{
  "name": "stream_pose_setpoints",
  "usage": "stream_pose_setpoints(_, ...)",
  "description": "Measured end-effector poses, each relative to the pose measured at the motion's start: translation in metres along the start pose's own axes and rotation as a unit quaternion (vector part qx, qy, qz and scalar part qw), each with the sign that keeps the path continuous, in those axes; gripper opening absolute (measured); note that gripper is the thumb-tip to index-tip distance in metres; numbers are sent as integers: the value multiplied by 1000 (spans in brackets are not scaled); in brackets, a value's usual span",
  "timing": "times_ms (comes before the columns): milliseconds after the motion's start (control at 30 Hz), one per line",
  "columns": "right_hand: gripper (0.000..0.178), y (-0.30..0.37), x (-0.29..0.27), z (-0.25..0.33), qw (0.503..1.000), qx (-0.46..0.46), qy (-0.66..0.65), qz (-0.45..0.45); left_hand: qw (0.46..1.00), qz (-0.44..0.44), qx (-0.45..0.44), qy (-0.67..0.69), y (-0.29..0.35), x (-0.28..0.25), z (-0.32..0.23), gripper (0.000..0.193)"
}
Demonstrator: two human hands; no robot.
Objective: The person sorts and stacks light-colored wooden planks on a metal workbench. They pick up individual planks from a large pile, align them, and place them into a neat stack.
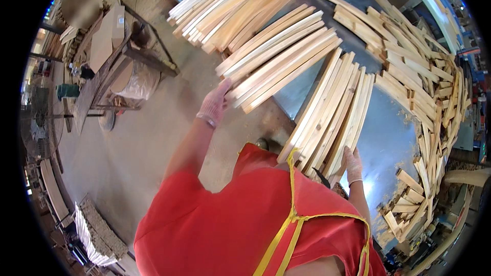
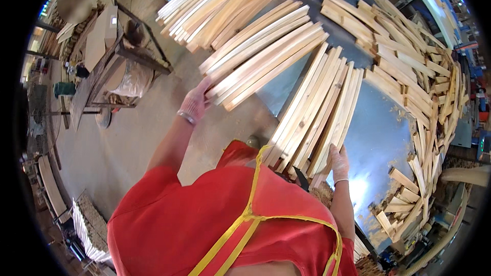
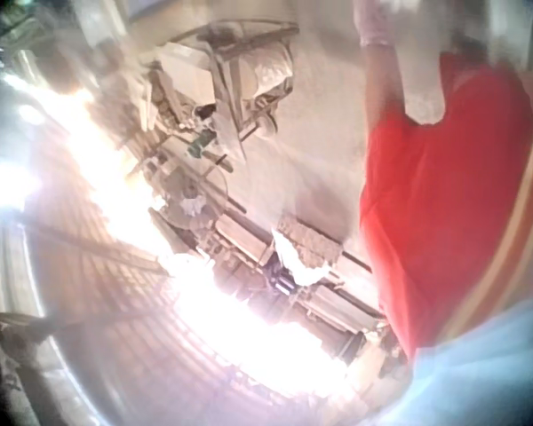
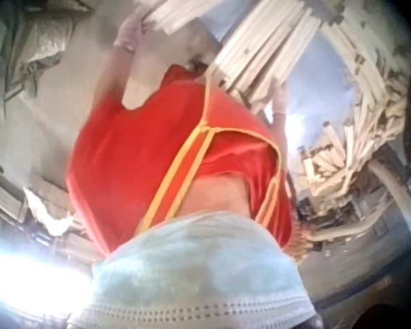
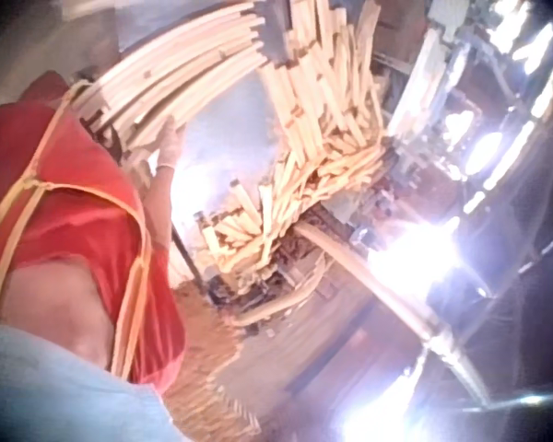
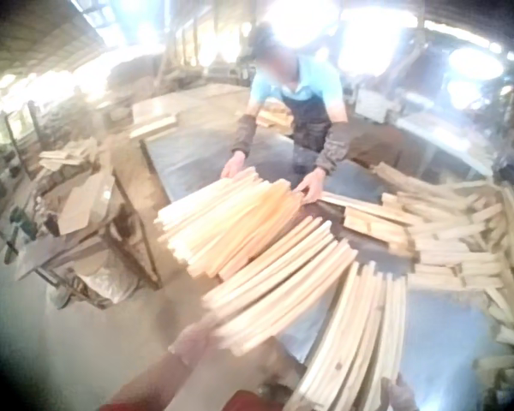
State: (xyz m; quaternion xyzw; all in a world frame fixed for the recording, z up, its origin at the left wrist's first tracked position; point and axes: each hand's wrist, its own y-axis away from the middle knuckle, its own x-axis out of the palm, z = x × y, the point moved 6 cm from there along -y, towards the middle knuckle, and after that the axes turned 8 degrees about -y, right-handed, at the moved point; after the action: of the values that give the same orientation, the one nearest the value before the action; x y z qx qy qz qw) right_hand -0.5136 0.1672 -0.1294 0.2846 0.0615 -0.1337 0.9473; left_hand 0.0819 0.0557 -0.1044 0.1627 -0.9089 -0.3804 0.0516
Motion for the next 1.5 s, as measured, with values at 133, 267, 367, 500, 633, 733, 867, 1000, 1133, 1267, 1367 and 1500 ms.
stream_pose_setpoints(133,73,4,5,8,1000,-19,20,-3,987,147,64,-6,31,-7,-87,66)
stream_pose_setpoints(267,71,4,5,9,999,-27,18,-13,913,216,137,-318,24,51,-149,60)
stream_pose_setpoints(367,69,15,17,22,1000,-18,-21,-3,825,188,116,-520,1,100,-159,46)
stream_pose_setpoints(500,63,18,15,22,999,-30,-6,-19,939,197,141,-244,4,91,-130,33)
stream_pose_setpoints(633,63,11,12,14,1000,-25,-2,-15,962,181,186,-83,-2,45,-115,41)
stream_pose_setpoints(733,68,12,11,15,1000,-21,8,-15,978,111,178,-17,4,32,-121,48)
stream_pose_setpoints(867,80,4,-1,0,999,21,30,-14,969,95,228,-1,4,32,-169,53)
stream_pose_setpoints(1000,75,6,9,19,999,23,23,40,965,-41,225,-131,-27,19,-224,60)
stream_pose_setpoints(1133,74,14,13,42,999,10,23,39,695,-333,385,-508,-10,41,-250,58)
stream_pose_setpoints(1267,81,-4,2,65,998,-16,18,55,746,-10,388,-541,14,149,-135,66)
stream_pose_setpoints(1367,81,-42,-4,105,991,-32,128,29,736,133,278,-602,40,225,-94,74)
stream_pose_setpoints(1500,86,-105,10,143,973,-36,227,30,702,119,292,-638,30,300,-75,88)
